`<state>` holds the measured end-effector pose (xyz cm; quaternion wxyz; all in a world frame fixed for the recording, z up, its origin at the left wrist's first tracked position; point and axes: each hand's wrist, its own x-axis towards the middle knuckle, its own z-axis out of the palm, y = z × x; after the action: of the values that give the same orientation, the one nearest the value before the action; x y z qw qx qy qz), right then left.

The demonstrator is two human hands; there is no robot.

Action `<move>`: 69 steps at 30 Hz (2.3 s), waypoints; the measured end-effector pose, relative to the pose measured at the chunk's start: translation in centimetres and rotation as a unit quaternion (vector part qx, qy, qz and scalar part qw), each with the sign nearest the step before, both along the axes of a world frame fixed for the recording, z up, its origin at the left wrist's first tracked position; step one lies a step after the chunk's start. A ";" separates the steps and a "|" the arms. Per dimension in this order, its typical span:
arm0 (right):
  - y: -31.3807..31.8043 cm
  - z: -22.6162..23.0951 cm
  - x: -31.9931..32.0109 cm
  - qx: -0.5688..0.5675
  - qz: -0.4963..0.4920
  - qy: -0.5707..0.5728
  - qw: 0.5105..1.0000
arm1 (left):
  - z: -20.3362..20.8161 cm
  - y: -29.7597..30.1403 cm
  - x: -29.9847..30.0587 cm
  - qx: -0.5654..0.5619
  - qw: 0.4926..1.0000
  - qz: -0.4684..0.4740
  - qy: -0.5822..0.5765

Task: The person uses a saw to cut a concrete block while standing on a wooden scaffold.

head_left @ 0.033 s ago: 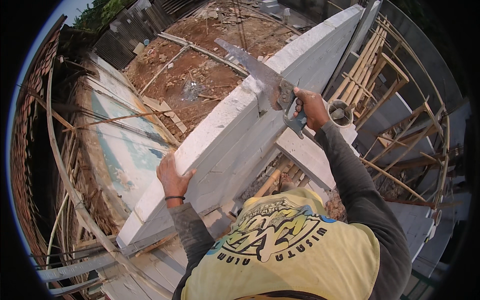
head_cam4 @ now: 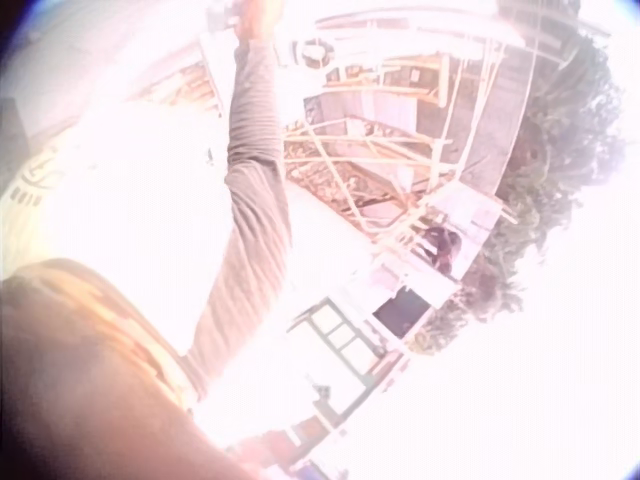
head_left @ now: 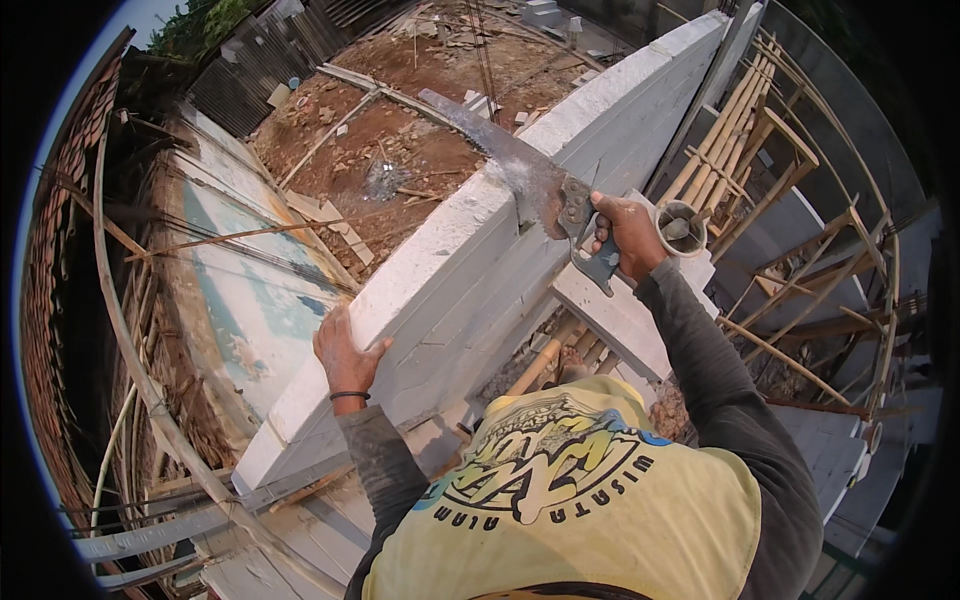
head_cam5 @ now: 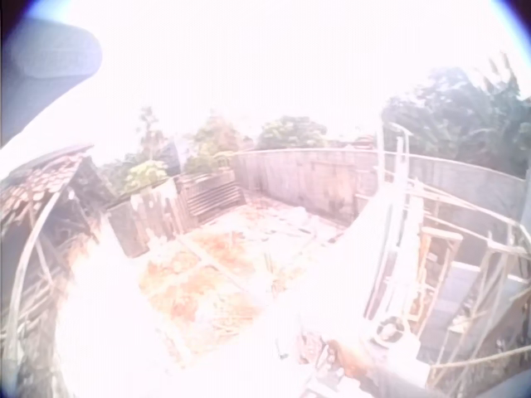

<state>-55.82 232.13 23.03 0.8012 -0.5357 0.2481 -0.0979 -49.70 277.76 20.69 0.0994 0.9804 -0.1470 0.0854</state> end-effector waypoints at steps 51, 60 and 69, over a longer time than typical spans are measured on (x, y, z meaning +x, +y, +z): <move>-5.0 1.6 -3.6 0.123 -0.130 -0.168 0.969 | 0.8 -29.4 5.2 -0.012 0.984 -0.174 -0.032; -5.5 0.2 -6.8 0.101 -0.192 -0.172 0.961 | 0.8 -32.9 9.2 -0.056 0.983 -0.129 -0.115; -14.2 -1.6 1.2 0.114 -0.229 -0.162 0.953 | 2.6 -28.6 2.3 -0.134 0.864 -0.484 0.047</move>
<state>-54.60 217.92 21.46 0.8425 -0.3462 0.2406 -0.3355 -47.40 249.13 23.32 0.2652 0.7663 -0.5852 -0.0012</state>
